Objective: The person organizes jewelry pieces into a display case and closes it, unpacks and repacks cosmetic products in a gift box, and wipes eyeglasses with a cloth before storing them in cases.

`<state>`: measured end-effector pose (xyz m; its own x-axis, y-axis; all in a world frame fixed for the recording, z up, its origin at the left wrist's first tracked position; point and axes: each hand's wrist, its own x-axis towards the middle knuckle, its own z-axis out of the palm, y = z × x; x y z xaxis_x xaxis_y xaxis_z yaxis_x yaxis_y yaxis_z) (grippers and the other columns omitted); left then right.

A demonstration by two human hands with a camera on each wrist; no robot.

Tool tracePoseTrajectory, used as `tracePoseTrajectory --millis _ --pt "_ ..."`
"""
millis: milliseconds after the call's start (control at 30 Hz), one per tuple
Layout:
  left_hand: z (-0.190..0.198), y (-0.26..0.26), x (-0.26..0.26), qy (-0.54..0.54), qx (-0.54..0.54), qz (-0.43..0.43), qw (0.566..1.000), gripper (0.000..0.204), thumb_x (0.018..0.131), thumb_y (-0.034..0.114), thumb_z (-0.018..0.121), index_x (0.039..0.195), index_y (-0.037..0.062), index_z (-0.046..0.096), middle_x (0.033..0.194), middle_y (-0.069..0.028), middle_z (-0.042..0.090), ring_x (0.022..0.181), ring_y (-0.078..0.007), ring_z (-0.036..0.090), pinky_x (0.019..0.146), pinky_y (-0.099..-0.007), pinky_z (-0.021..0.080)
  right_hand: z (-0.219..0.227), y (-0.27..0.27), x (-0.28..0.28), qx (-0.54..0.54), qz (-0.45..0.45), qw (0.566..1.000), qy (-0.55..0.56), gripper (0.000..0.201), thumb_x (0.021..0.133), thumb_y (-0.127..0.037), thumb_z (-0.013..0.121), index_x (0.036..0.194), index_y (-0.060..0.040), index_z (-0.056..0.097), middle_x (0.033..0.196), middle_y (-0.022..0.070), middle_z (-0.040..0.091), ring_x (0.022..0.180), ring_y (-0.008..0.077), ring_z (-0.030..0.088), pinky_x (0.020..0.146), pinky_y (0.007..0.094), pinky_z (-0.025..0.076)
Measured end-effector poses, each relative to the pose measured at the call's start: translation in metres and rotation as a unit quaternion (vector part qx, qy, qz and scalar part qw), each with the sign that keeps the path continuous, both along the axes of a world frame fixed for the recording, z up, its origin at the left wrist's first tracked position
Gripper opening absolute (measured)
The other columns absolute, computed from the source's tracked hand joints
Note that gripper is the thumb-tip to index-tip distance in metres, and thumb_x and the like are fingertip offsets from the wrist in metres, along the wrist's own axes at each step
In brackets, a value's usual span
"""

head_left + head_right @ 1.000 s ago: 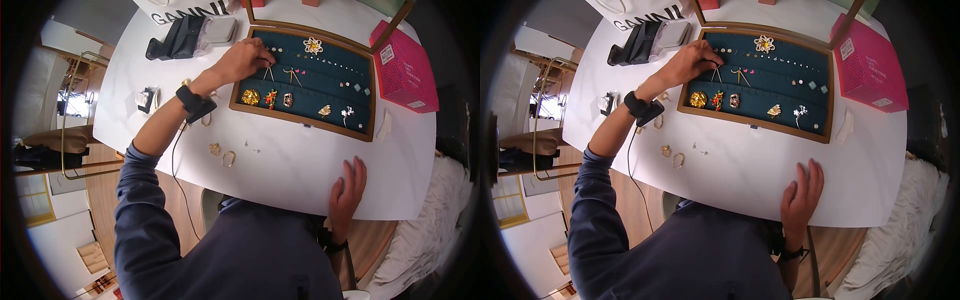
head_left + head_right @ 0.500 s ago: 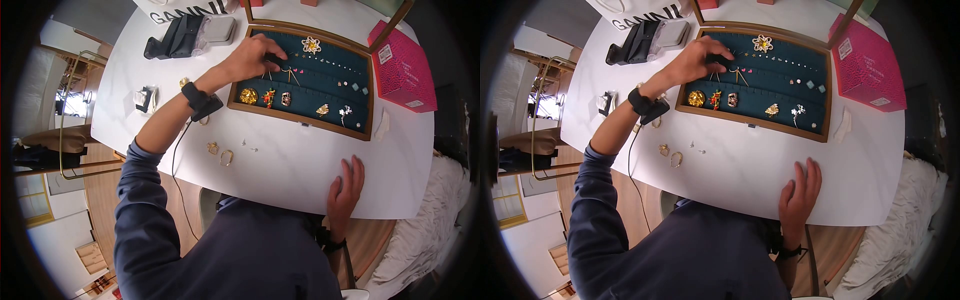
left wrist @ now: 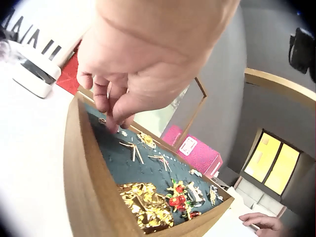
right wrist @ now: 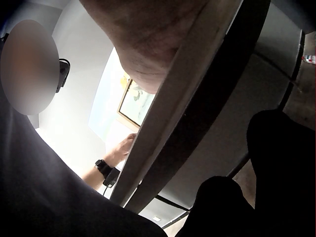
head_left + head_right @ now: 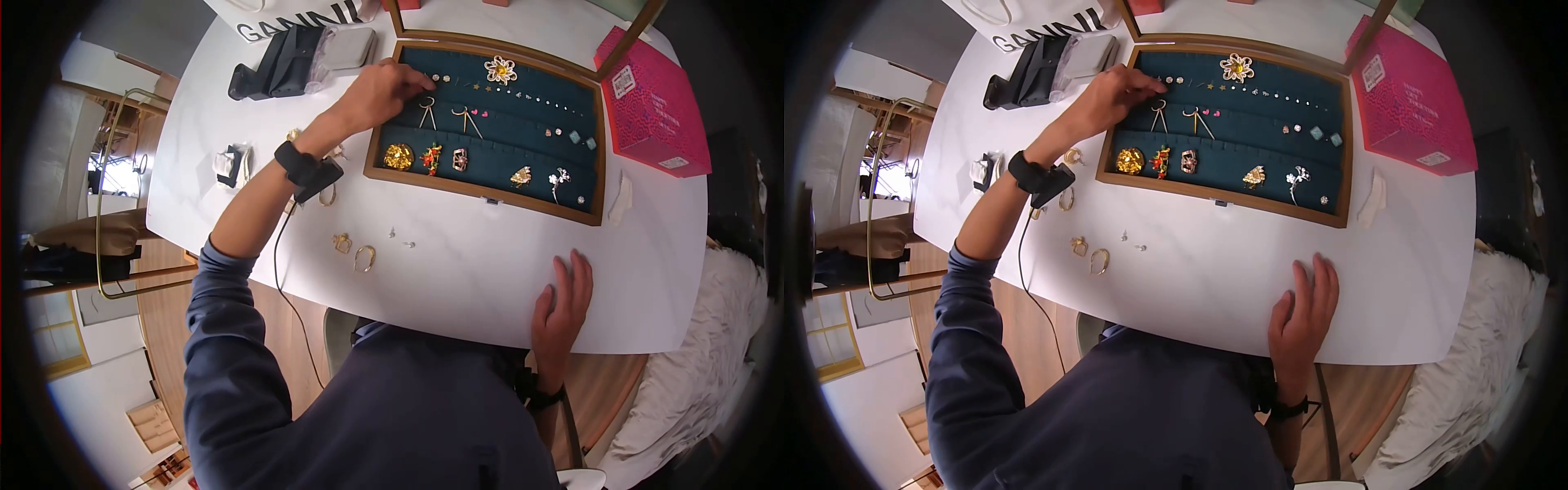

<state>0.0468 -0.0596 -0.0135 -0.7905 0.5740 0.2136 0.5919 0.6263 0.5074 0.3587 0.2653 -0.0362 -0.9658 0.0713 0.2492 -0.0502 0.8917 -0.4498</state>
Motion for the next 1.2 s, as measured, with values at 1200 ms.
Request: tracePoseTrajectory --millis 1200 --pt "0.040 0.098 -0.027 0.010 -0.176 -0.110 0.978 0.012 0.081 0.019 0.083 0.091 0.0115 0.082 0.086 -0.0084 0.077 0.085 -0.0278 0.074 0.080 -0.0397 0.057 0.002 0.003 -0.001 -0.017 0.006 1.000 0.010 0.042 0.088 0.001 0.054 0.129 0.0013 0.061 0.145 0.0221 0.051 0.138 0.0441 0.045 0.112 0.0550 0.040"
